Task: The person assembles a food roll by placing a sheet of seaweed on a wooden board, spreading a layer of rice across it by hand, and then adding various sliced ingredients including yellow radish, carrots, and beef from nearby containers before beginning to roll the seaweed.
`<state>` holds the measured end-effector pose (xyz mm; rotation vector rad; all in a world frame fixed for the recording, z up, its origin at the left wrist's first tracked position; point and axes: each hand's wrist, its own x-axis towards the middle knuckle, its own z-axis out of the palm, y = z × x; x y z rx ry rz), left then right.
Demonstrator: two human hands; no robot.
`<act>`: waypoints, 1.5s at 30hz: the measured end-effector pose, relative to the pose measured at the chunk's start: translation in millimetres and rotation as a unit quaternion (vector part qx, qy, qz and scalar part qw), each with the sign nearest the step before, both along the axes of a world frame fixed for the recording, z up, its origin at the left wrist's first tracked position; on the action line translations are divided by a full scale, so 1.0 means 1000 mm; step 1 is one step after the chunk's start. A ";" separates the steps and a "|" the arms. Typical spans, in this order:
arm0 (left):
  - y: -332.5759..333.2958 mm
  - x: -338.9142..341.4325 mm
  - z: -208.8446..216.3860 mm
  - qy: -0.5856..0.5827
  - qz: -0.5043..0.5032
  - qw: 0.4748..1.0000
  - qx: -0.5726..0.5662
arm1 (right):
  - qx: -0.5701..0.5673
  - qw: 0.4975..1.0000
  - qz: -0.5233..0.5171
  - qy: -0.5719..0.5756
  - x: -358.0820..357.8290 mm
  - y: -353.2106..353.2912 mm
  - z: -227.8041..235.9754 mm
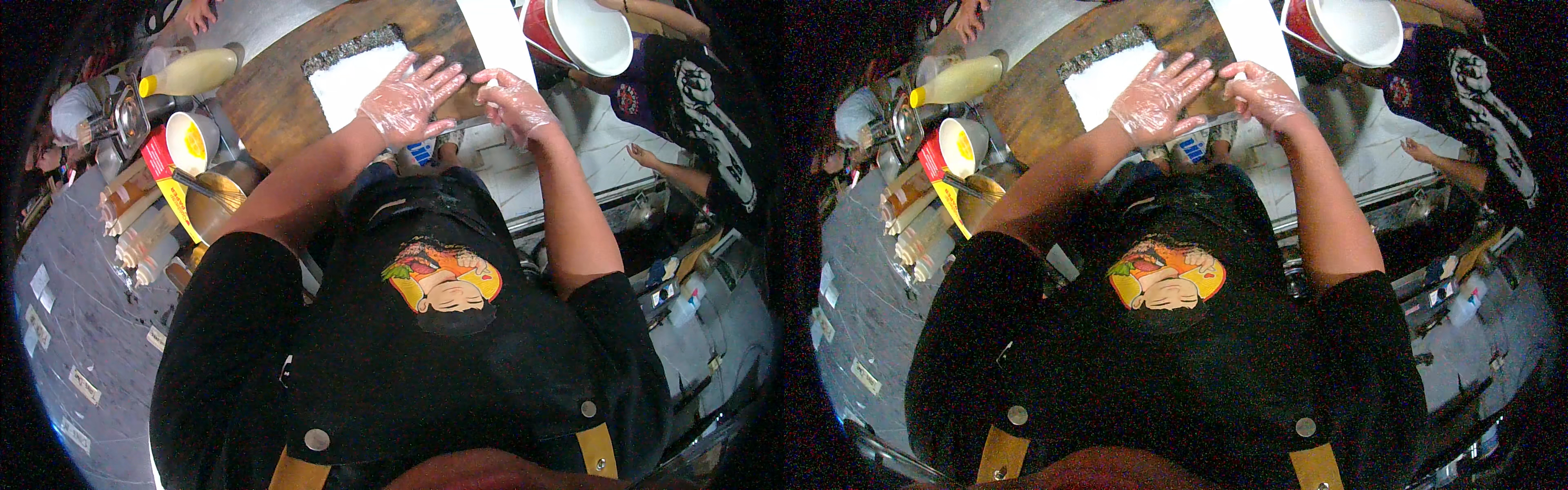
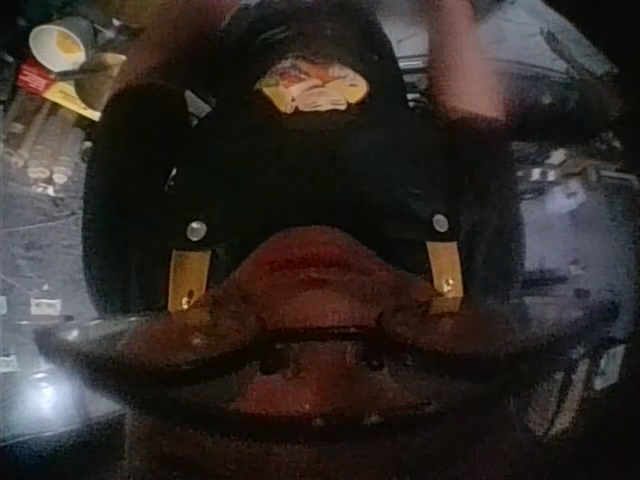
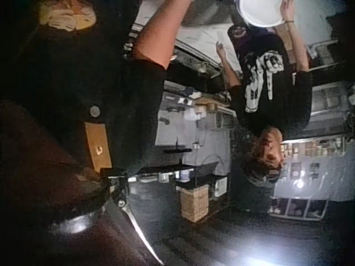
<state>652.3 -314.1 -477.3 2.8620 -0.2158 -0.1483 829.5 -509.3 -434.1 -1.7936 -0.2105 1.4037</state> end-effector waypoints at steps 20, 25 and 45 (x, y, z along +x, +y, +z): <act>0.016 -0.131 -0.001 -0.145 0.427 0.854 -0.257 | 0.090 0.851 0.305 -0.419 -0.070 0.024 -0.015; 0.020 -0.154 0.009 -0.101 0.357 0.910 -0.185 | 0.147 0.802 0.411 -0.407 -0.105 0.070 -0.020; -0.007 -0.087 0.020 0.045 0.352 0.904 -0.238 | 0.154 0.791 0.347 -0.480 -0.095 0.052 -0.042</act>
